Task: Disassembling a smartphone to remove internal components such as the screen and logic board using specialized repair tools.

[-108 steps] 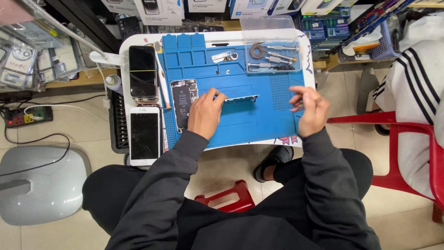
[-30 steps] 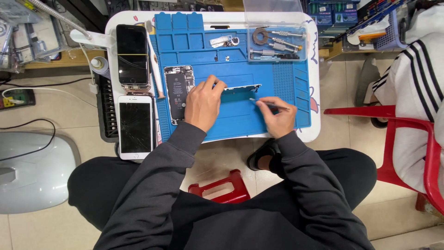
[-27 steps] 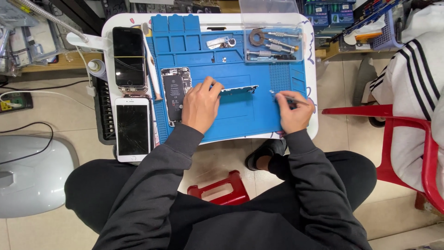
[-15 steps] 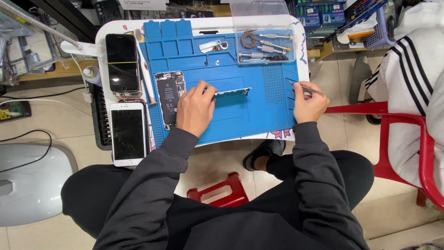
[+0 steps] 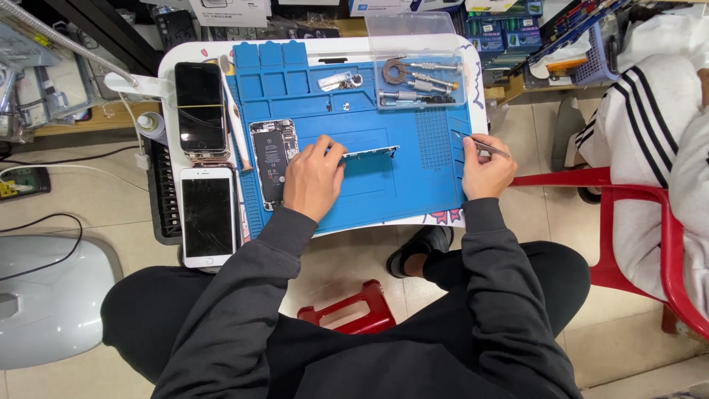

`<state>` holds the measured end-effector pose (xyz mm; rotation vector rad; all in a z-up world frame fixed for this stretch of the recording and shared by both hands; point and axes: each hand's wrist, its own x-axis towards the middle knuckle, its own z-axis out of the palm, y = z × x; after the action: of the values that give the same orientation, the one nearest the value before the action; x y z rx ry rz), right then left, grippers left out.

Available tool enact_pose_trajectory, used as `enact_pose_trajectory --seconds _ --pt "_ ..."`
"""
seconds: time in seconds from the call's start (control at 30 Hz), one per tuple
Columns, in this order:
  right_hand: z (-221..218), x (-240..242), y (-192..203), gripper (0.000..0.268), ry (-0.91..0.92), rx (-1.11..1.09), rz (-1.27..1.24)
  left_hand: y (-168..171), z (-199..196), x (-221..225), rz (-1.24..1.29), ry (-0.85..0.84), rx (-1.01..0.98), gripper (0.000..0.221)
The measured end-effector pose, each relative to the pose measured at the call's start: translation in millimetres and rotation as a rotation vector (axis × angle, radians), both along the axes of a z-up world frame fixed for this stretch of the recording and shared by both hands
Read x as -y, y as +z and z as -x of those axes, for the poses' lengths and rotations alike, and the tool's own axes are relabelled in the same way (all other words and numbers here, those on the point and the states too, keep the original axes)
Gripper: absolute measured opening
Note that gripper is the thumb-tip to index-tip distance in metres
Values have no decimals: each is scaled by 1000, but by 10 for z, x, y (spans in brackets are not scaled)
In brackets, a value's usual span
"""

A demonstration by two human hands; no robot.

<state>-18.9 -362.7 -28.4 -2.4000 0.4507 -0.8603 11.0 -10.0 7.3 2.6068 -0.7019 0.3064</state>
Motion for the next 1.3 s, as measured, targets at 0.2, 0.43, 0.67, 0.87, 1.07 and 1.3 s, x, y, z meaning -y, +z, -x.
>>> enact_pose_trajectory --seconds 0.2,0.43,0.67,0.87,1.07,1.3 --pt "69 -164 170 10 70 40 45 -36 -7 -2 3 5 6 19" --pt "60 -488 324 16 307 -47 200 -58 -10 -15 18 -11 21 13" --pt "3 -505 161 24 348 -240 602 59 4 -12 134 -24 -29 14" --pt "28 -463 126 26 409 -341 636 102 -8 -36 238 -33 -99 20" --pt "116 -496 335 36 428 -549 752 132 -30 -22 314 -40 -159 18" --pt "118 -710 1114 66 607 -916 680 120 -40 -43 356 -36 -191 18"
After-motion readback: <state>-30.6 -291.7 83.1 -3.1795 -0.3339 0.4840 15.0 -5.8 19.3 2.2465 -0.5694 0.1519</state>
